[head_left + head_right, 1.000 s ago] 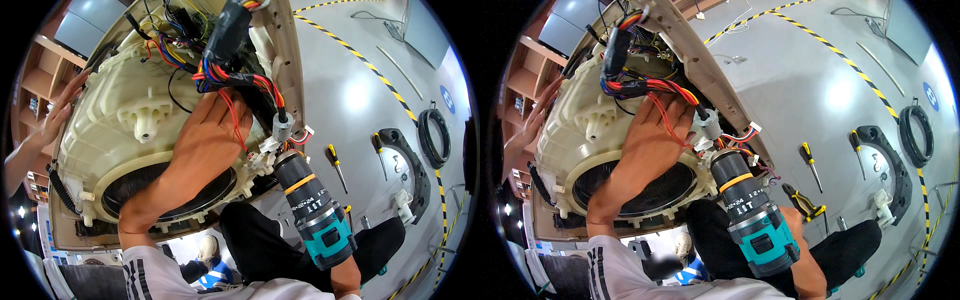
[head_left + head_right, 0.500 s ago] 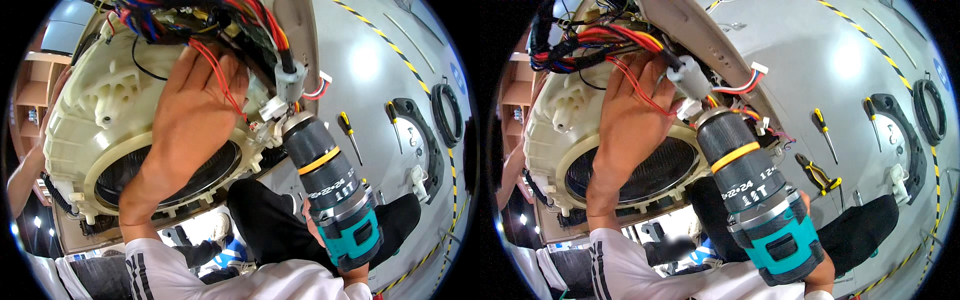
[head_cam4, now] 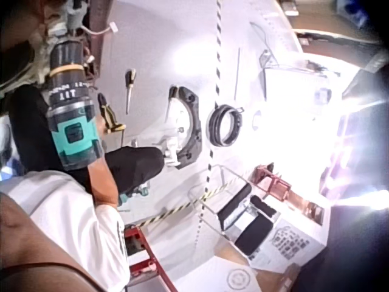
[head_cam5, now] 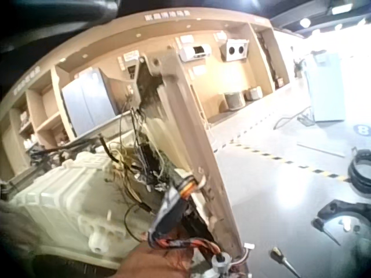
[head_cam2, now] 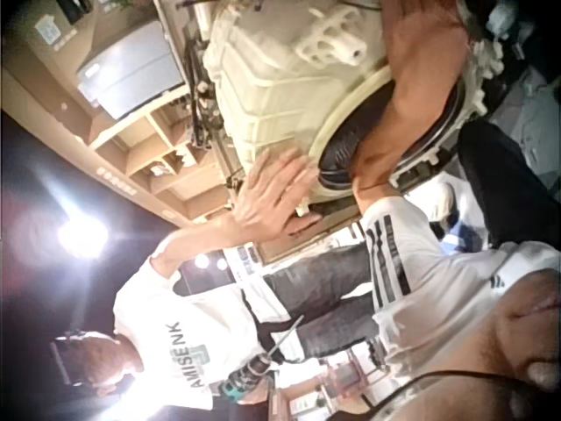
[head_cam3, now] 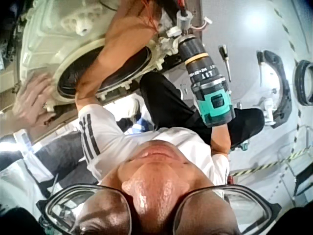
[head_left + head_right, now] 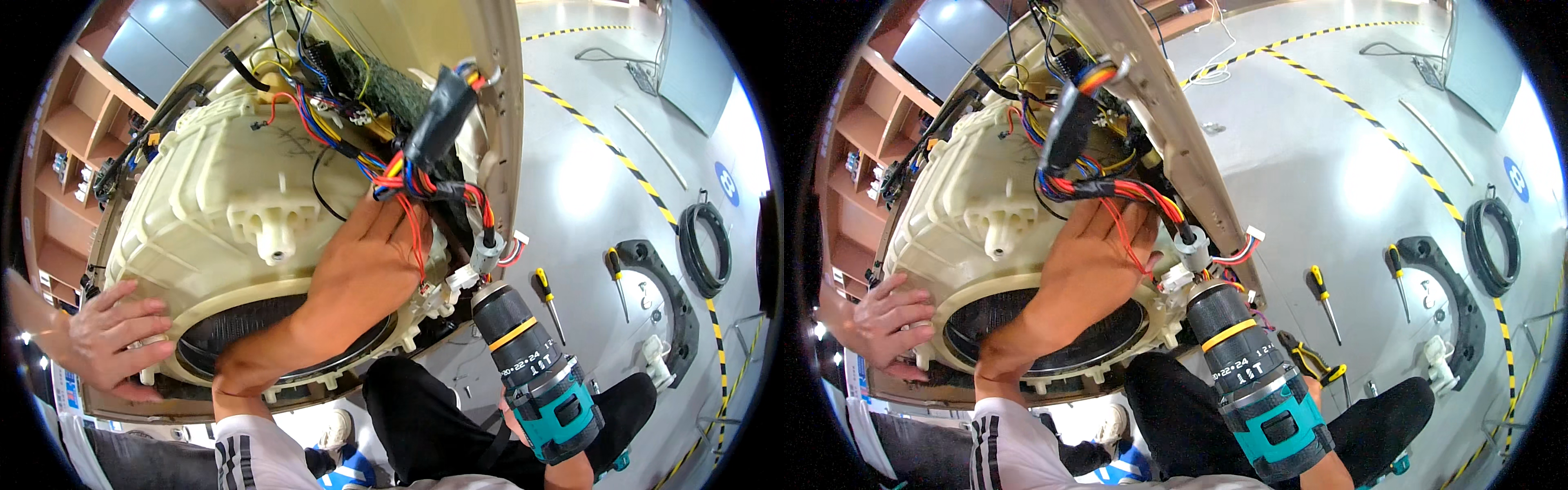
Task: The person uses a power drill and their hands to disassemble the outer tub of a washing machine, removing screws and disconnecting electrical connectors.
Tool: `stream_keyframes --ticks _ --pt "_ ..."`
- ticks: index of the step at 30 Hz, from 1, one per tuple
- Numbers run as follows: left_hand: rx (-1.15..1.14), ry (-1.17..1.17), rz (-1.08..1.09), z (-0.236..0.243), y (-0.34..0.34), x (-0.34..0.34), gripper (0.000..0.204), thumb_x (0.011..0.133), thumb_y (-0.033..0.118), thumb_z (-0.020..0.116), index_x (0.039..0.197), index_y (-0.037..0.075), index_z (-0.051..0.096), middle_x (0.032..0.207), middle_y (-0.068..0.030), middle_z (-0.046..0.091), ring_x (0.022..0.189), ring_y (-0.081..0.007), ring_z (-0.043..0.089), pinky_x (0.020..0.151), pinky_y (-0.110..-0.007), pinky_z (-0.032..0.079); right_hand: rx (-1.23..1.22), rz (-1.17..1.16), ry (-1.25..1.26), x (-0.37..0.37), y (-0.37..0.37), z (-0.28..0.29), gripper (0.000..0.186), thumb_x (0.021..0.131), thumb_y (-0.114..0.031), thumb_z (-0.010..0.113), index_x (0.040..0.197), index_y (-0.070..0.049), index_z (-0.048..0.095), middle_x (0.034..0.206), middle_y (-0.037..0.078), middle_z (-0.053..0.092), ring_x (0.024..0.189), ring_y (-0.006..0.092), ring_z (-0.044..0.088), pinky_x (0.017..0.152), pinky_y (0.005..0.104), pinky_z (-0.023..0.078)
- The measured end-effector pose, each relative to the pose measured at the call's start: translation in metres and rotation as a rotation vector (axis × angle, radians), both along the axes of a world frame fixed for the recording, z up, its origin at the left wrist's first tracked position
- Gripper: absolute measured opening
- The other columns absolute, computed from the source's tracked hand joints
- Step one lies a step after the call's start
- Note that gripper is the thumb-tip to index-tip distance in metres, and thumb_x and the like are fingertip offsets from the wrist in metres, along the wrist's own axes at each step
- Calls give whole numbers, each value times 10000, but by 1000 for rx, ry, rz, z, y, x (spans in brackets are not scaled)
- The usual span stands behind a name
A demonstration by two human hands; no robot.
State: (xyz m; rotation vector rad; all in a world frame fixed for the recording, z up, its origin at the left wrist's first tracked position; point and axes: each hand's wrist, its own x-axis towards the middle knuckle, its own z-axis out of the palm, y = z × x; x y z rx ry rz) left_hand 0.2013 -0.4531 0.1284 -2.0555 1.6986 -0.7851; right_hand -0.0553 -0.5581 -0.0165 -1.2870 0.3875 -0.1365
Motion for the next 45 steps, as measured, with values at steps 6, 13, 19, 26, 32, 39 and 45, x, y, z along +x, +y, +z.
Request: stream_keyframes --ticks 6,13,19,26,32,39,45 --pt "-39 17 -13 0 -1 -2 401 632 205 632 982 11 603 1004 -75 564 966 -227 521 868 -325 396 -234 74 -33 4 -7 24 293 804 -121 595 1047 9 497 745 88 574 650 154 547 599 279 466" --pt "-93 8 -6 -3 3 1 230 740 129 531 941 22 570 1034 -77 551 994 -223 496 920 -315 362 -193 -60 -20 -11 -12 30 343 813 -158 568 1097 16 487 788 82 592 675 193 554 650 330 472" --pt "-169 136 -54 -8 18 6 127 838 150 478 859 37 532 1120 -101 516 1120 -247 436 1017 -340 302 -258 -130 173 -5 -4 62 361 764 -15 596 1096 40 468 750 89 548 643 177 525 602 310 443" --pt "-309 323 -147 -19 14 3 128 699 87 556 774 -13 581 1111 -158 532 1159 -292 427 1063 -408 250 -961 93 184 -4 -4 78 396 835 -227 502 1114 50 452 721 100 548 664 204 531 623 319 446" --pt "-343 454 -189 -18 18 4 160 687 83 546 803 -7 609 1084 -137 540 1151 -271 433 1060 -388 253 -408 -128 -31 0 1 67 308 766 -53 580 1056 5 496 751 74 551 694 187 542 632 309 456" --pt "-203 122 -117 -4 17 1 233 729 126 512 861 -17 640 997 -113 544 1080 -248 462 1026 -344 286 -225 -26 -176 4 -3 66 244 900 -191 465 963 39 519 731 49 567 512 121 511 438 240 440" --pt "-242 29 -117 -4 17 1 267 768 156 478 902 -12 635 1003 -101 540 1085 -241 455 1021 -338 279 -289 -93 -35 -12 -4 48 157 863 -154 502 873 1 524 738 32 589 603 106 556 537 215 482"
